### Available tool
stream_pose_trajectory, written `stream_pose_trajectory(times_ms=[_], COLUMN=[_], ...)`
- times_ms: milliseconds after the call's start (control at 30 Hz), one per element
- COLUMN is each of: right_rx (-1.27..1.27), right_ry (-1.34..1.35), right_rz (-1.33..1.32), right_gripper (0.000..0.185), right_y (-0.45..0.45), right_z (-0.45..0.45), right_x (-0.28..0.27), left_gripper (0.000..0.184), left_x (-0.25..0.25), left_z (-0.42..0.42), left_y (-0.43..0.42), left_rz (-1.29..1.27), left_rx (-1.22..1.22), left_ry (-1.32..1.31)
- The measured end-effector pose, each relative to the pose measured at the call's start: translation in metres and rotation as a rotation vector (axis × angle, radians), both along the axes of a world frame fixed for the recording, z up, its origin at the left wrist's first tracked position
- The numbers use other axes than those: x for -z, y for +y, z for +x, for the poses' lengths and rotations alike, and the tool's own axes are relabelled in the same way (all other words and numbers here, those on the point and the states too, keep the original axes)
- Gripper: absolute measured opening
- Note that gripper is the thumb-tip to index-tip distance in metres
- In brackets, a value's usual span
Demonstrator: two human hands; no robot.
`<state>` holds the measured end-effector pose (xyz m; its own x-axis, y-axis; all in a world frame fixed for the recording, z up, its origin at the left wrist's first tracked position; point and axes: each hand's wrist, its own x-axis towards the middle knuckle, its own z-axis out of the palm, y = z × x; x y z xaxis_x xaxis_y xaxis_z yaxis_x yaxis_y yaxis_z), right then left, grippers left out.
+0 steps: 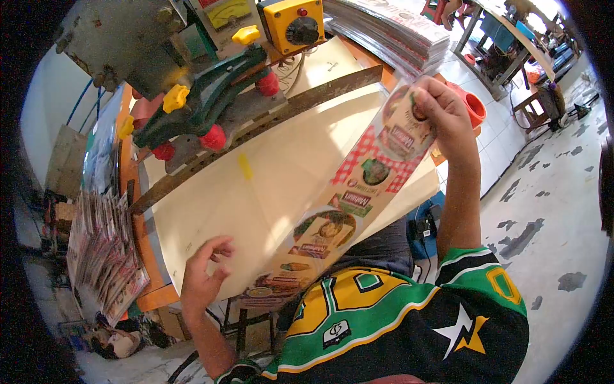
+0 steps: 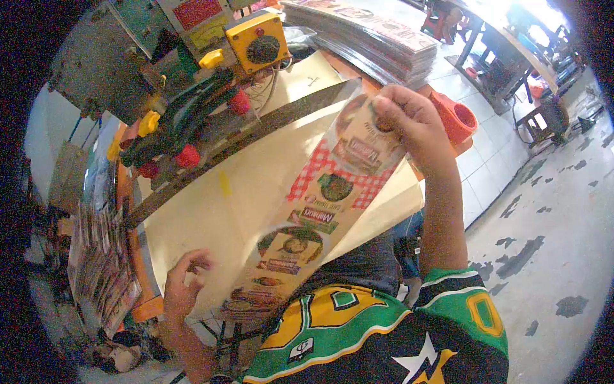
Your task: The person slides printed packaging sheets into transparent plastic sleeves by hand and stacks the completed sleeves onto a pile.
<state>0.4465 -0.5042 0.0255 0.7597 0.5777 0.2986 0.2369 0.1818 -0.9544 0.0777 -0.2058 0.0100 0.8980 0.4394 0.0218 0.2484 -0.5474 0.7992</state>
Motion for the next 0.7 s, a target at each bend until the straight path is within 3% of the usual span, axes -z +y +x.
stream_pose_trajectory(times_ms=[67, 100, 233, 300, 467, 567, 600, 667, 700], right_rx=[-0.010, 0.053, 0.096, 0.100, 0.124, -0.150, -0.161, -0.140, -0.132], right_ry=[0.023, 0.080, 0.171, 0.196, 0.334, 0.466, 0.471, 0.439, 0.461], right_rz=[0.017, 0.072, 0.170, 0.191, 0.227, 0.152, 0.148, 0.055, 0.035], right_gripper=[0.022, 0.022, 0.025, 0.028, 0.026, 0.028, 0.028, 0.039, 0.048], right_y=[-0.009, -0.011, -0.027, -0.027, -0.022, -0.024, -0.019, -0.011, -0.010], right_z=[0.007, 0.009, 0.023, 0.024, 0.012, 0.016, 0.010, -0.010, -0.016], right_x=[-0.001, -0.001, 0.011, 0.015, 0.031, 0.047, 0.043, 0.028, 0.023], left_gripper=[0.070, 0.086, 0.082, 0.069, 0.050, 0.038, 0.038, 0.044, 0.057], left_x=[0.005, 0.001, 0.007, 0.005, 0.026, 0.030, 0.034, 0.035, 0.031], left_z=[-0.022, -0.033, -0.099, -0.114, -0.110, -0.087, -0.089, -0.085, -0.083], left_y=[0.017, 0.022, 0.048, 0.052, 0.062, 0.065, 0.071, 0.081, 0.081], left_rz=[-0.060, -0.179, -0.419, -0.438, -0.446, -0.416, -0.414, -0.653, -0.683], left_rx=[0.232, 0.213, 0.029, -0.114, -0.303, -0.623, -0.635, -0.488, -0.478], left_ry=[0.240, 0.334, 0.241, -0.140, -0.415, -0.440, -0.438, -0.561, -0.556])
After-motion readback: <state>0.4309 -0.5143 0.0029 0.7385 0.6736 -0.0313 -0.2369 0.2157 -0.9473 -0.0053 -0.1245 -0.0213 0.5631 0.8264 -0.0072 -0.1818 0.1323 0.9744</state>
